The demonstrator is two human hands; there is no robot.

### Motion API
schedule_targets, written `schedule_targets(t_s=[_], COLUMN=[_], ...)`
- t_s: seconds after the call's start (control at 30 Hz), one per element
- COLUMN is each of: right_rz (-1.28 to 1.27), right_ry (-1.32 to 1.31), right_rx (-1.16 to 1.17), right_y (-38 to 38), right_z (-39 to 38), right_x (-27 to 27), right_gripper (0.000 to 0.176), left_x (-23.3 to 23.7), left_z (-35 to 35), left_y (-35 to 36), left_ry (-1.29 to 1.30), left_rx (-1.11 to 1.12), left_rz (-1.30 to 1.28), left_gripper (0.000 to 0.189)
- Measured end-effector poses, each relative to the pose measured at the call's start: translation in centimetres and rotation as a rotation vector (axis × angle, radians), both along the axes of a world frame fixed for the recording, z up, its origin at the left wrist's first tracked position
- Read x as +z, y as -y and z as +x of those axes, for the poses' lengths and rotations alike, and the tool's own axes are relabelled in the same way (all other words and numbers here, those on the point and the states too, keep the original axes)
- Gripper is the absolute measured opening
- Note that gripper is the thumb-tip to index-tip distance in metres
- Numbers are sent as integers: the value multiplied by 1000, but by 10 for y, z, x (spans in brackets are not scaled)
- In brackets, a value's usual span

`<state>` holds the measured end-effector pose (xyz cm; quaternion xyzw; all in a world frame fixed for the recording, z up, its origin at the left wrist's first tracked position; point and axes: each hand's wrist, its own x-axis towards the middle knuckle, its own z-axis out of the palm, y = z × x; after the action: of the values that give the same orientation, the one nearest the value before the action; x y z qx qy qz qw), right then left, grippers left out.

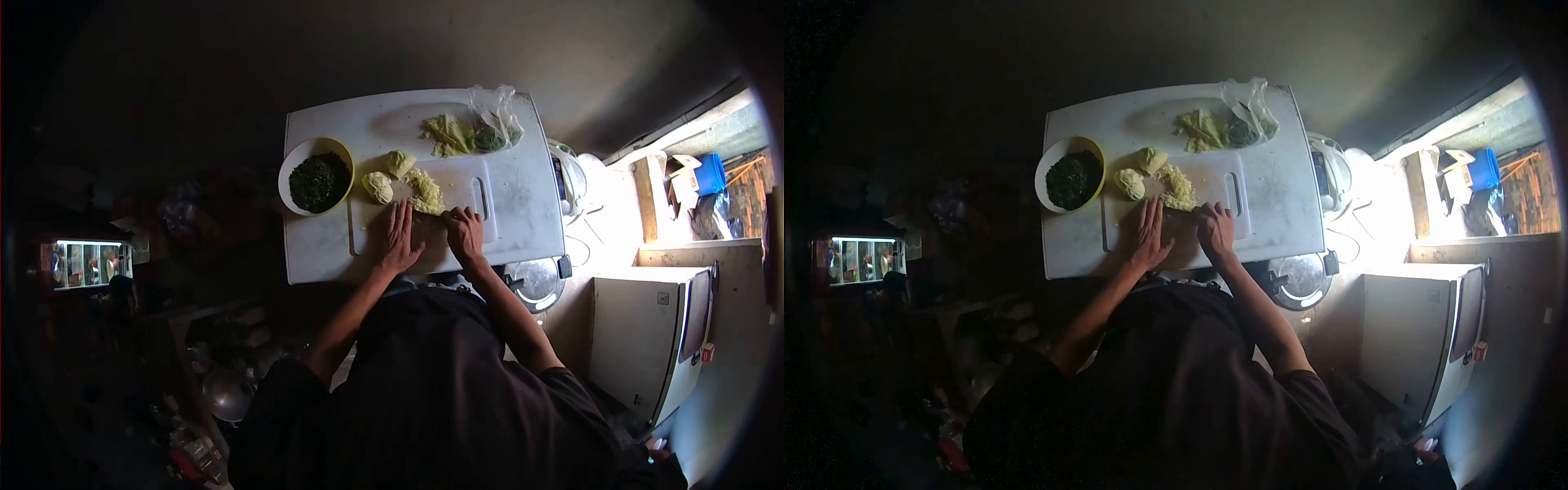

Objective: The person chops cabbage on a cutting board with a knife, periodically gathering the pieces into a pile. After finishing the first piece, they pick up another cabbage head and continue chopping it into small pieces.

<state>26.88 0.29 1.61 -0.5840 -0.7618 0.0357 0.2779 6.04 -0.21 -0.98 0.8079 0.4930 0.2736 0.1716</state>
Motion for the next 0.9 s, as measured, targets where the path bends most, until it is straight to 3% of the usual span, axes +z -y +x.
schedule_targets(t_s=[0.07,0.27,0.33,0.47,0.57,0.67,0.8,0.9], right_rz=[-46,-7,10,30,10,30,3,60], right_ry=[13,-1,-42,-25,-38,-66,-29,-52], right_rx=[16,8,3,-13,6,-8,16,13], right_y=[-3,-8,-10,-13,-16,-8,-16,-15], right_z=[-3,-3,-6,-3,-3,-3,-4,-5], right_x=[35,14,41,0,28,3,35,17], right_gripper=[14,16,18,17,19,19,20,17], left_x=[-4,5,1,-1,2,7,4,1], left_z=[-2,-4,-1,-2,-3,-4,-5,-3], left_y=[5,1,1,1,6,5,4,4], left_ry=[51,7,45,-17,34,-14,84,12], left_rx=[10,9,16,18,13,0,-37,7], left_rz=[-51,-43,-56,14,-63,-23,-18,17], left_gripper=[97,98,97,100,100,101,100,100])
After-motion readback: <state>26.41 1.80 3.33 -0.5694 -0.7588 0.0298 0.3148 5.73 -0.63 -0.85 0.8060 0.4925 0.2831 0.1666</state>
